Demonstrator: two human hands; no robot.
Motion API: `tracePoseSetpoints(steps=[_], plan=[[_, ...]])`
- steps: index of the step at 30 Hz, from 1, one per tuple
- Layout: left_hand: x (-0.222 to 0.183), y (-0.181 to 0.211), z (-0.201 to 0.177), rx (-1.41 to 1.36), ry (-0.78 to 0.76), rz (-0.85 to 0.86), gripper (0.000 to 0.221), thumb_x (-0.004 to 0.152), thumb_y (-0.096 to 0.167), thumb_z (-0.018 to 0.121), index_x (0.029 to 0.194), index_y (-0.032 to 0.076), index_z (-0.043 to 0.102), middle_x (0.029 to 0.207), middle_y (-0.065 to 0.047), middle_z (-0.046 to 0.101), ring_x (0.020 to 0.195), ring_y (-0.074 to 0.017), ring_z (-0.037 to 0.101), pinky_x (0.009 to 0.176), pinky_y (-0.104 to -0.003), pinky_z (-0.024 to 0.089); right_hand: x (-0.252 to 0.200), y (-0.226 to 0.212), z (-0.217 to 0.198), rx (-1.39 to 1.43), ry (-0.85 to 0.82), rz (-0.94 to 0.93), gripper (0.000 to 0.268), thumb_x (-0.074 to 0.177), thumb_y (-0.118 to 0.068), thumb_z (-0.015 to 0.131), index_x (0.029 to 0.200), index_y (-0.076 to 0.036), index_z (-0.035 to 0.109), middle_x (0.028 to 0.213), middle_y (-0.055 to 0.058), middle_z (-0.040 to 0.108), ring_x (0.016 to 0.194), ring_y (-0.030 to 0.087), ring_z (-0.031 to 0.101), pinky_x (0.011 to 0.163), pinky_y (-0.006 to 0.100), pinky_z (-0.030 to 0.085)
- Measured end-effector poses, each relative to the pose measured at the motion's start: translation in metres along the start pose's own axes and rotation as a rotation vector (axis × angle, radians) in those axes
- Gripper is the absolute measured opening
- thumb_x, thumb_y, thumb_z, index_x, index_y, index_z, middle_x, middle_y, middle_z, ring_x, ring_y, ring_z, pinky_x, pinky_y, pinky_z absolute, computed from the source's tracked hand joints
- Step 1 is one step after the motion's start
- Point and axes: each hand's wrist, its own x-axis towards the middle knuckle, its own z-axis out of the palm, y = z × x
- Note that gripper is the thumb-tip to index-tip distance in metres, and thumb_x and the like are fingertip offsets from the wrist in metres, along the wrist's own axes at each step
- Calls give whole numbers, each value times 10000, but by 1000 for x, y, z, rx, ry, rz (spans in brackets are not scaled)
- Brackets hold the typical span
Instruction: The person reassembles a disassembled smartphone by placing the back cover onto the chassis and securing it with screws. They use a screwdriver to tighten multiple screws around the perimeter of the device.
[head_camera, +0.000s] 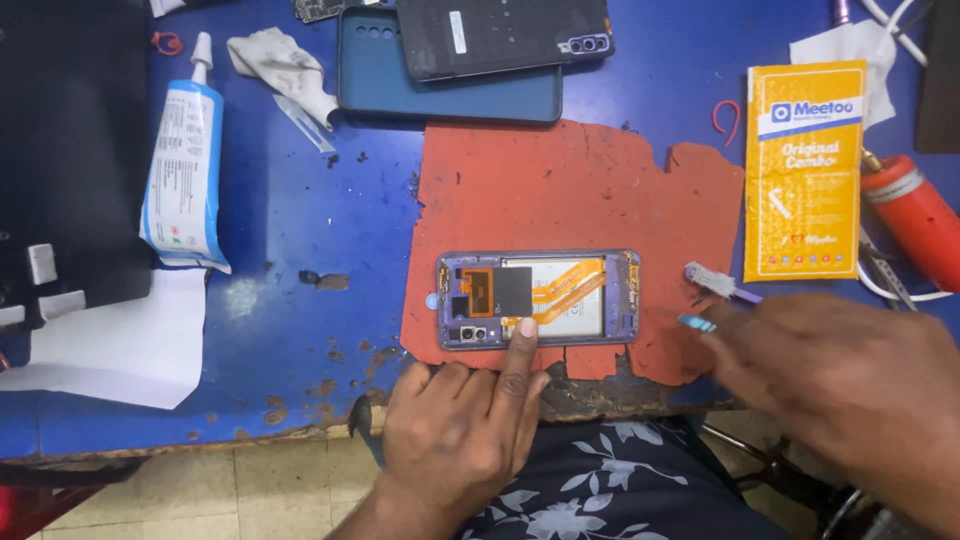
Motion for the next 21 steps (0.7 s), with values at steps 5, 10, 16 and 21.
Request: tracePoseSetpoints(steps=[5,10,16,21], plan=[[2,-2,-2,-1,14,18,462,905,224,772,1293,-15,698,579,34,464,542,-136,458,544,-338,319,-8,3,5,134,261,202,258,847,-128,781,1099,-88,742,897,58,689,806,248,679,706,395,546],[2,0,-3,-17,22,14,451,885,201,777,1275,-13,708,582,25,467,550,-149,466,553,-346,327,-8,-4,42,230,359,110,383,722,-140,836,1101,-134,781,910,53,684,803,241,633,710,387,512],[1,-1,-9,-150,80,-2,449,833,57,808,1256,-43,698,583,9,450,535,-168,445,547,-364,320,-21,14,49,47,515,220,367,753,-133,849,1111,-101,776,984,86,689,892,270,636,796,390,518],[0,-4,-19,-163,174,2,471,801,-24,807,1255,-49,688,597,-3,431,539,-180,429,539,-371,309,-16,24,53,22,476,243,188,915,-127,814,1088,-93,748,1036,57,717,926,233,669,835,343,547]])
